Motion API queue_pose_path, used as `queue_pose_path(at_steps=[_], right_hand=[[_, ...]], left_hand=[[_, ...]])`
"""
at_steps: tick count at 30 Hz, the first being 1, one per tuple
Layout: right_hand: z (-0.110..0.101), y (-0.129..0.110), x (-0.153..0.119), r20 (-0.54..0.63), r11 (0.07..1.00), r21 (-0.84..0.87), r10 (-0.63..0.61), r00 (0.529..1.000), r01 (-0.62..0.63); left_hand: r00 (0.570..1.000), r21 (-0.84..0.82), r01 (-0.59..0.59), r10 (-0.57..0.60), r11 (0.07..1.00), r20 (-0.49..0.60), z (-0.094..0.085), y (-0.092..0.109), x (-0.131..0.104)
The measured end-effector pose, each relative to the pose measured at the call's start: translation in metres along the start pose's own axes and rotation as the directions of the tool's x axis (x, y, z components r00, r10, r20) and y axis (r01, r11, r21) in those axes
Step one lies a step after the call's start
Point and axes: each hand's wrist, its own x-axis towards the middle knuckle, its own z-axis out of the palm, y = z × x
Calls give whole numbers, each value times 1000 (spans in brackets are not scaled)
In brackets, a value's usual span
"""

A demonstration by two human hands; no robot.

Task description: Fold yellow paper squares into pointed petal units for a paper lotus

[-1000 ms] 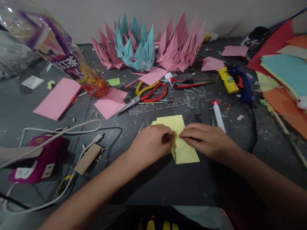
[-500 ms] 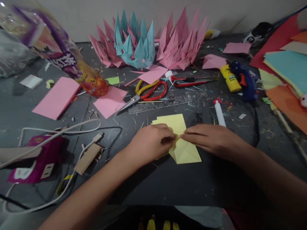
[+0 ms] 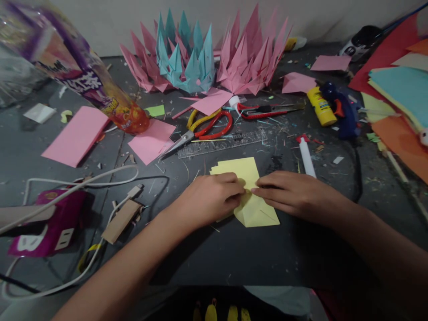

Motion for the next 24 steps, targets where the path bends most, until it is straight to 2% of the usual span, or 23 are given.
queue_pose_path(at_steps=[11,20,24], right_hand=[[1,-5,1,-33,1000,-6,23,999,-23],[3,-4,-1,-31,1000,-1,27,999,-27],[4,-4,0,-55,999,17,28,998,-27]], left_hand=[[997,213,-38,22,976,78,-4,7,-1],[994,279,-106,91,955,65,-5,8,-5],[998,288,-67,60,955,30,-9,10,-11]])
